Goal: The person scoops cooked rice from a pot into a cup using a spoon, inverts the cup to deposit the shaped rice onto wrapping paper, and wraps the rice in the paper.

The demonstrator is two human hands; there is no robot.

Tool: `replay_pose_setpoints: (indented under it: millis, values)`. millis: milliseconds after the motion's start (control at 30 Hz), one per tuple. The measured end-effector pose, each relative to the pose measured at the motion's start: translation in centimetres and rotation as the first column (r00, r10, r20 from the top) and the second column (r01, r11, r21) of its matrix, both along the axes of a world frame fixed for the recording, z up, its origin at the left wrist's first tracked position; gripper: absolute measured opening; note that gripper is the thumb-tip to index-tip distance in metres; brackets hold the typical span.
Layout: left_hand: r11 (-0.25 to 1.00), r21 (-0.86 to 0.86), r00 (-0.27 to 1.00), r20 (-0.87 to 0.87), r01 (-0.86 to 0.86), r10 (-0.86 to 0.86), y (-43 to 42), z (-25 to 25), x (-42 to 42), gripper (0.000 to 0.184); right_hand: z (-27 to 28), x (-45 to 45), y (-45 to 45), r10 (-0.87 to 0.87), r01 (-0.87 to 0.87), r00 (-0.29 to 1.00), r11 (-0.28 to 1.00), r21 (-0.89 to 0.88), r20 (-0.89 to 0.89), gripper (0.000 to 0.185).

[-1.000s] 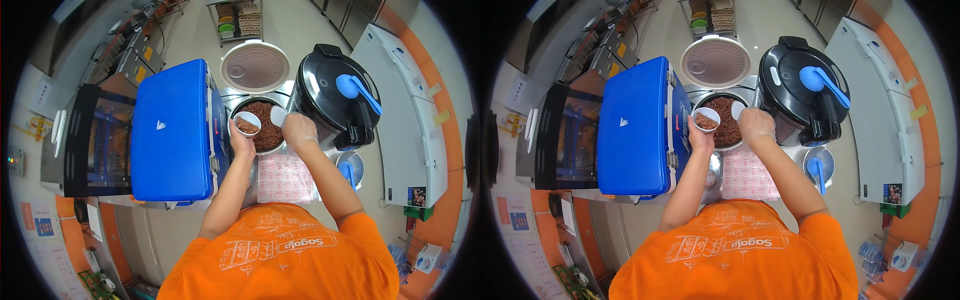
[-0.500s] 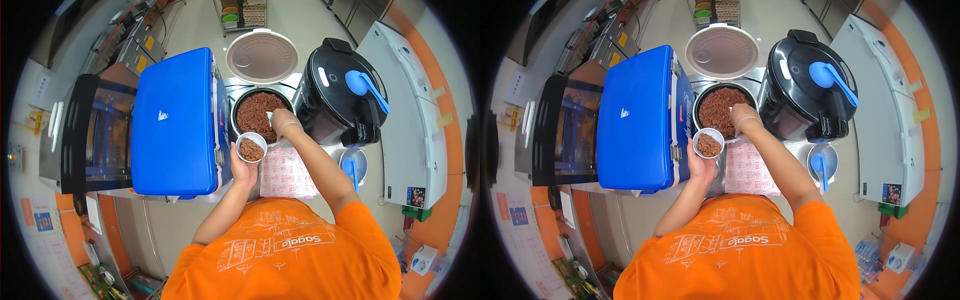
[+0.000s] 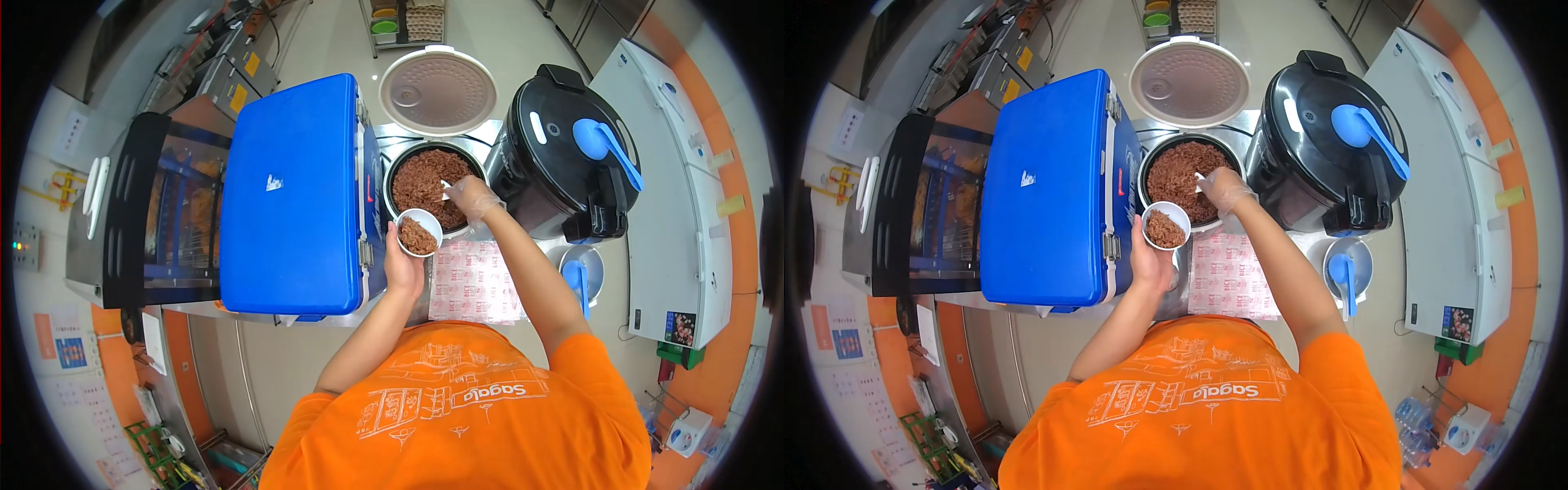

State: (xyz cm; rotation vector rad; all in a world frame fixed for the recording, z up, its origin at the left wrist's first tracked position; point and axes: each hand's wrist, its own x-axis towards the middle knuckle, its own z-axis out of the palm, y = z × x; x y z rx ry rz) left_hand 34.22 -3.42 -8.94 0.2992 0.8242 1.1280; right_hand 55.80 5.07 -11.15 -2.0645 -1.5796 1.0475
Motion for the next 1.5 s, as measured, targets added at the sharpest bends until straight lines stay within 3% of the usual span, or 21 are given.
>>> replay_pose_setpoints:
  millis: [100,267,367,500,633,667,700,767,867,967,1000,1100,1133,1167,1233,1333,1433,1500]
  values:
    - [1.0,0.019,1.0,0.002,-0.012,0.012,1.4,-0.6,0.9,0.056,-0.3,1.7,-1.1,-0.041,0.044,0.999,0.988,0.149,-0.028,0.041]
    - [0.997,0.046,0.998,-0.036,-0.055,0.057,4.4,-2.6,3.5,0.054,1.9,4.4,-2.9,-0.132,0.143,0.988,0.978,0.154,-0.082,0.039]
    - [0.996,0.069,0.983,-0.17,-0.063,0.074,6.1,-3.3,5.3,0.056,3.2,5.7,-3.4,-0.145,0.16,0.986,0.968,0.194,-0.087,0.039]
    - [0.998,0.033,0.967,-0.246,-0.062,0.069,7.7,-3.0,7.6,0.056,7.9,5.4,-3.9,-0.088,0.078,0.995,0.972,0.221,0.035,0.037]
    - [0.996,0.082,0.983,-0.18,-0.033,0.047,8.7,-1.7,9.4,0.057,8.2,3.3,-3.3,-0.075,-0.048,0.912,0.957,0.286,0.404,0.037]
    - [0.998,0.055,0.985,-0.165,-0.032,0.041,8.8,-1.0,9.8,0.059,9.3,2.3,-4.4,-0.095,-0.039,0.9,0.954,0.296,0.425,0.032]
    - [0.997,0.063,0.985,-0.169,-0.032,0.043,9.0,-1.3,10.1,0.059,8.7,1.4,-4.2,-0.059,-0.064,0.858,0.973,0.221,0.509,0.027]
    - [0.996,0.08,0.983,-0.177,-0.038,0.052,9.8,-3.1,10.6,0.061,9.8,-1.8,-5.4,-0.116,0.024,0.844,0.983,0.18,0.523,0.023]
    - [0.998,0.005,0.994,-0.086,-0.06,0.06,10.6,-5.0,10.3,0.066,6.8,-4.1,-6.6,-0.077,-0.158,0.793,0.932,0.326,0.604,0.02]
    - [0.995,-0.059,0.995,-0.048,-0.086,0.083,10.2,-4.5,9.5,0.068,3.3,-4.2,-6.7,-0.132,-0.059,0.876,0.925,0.375,0.465,0.019]
    - [0.992,-0.058,0.991,-0.079,-0.115,0.11,10.4,-5.0,9.4,0.067,5.4,-4.3,-6.9,-0.186,0.073,0.918,0.948,0.311,0.35,0.019]
    - [0.993,0.012,0.991,-0.07,-0.117,0.117,10.4,-5.4,8.5,0.061,7.9,-2.2,-7.1,-0.123,-0.071,0.894,0.91,0.407,0.43,0.021]
    - [0.994,0.03,0.993,-0.054,-0.104,0.106,10.2,-4.9,8.2,0.061,8.9,-1.7,-6.9,-0.123,-0.043,0.89,0.936,0.35,0.439,0.022]
    - [0.995,0.047,0.995,-0.04,-0.09,0.092,9.9,-4.4,7.9,0.06,8.7,-0.9,-6.7,-0.174,0.056,0.939,0.928,0.368,0.296,0.022]
    - [0.996,0.032,0.997,-0.012,-0.08,0.081,9.4,-4.3,7.4,0.059,6.3,0.7,-5.3,0.027,-0.245,0.918,0.822,0.513,0.395,0.032]
    - [0.997,0.057,0.998,0.018,-0.054,0.053,9.3,-4.0,7.3,0.059,6.2,-0.1,-4.9,0.055,-0.107,0.985,0.935,0.339,0.161,0.048]
    - [0.997,0.068,0.996,0.078,-0.038,0.032,9.2,-3.4,7.3,0.058,2.5,-0.2,-4.7,0.077,-0.203,0.951,0.886,0.418,0.299,0.044]
    - [0.997,0.065,0.995,0.1,-0.035,0.029,8.6,-2.7,7.1,0.058,2.5,-0.6,-4.7,0.044,-0.146,0.956,0.93,0.336,0.291,0.051]
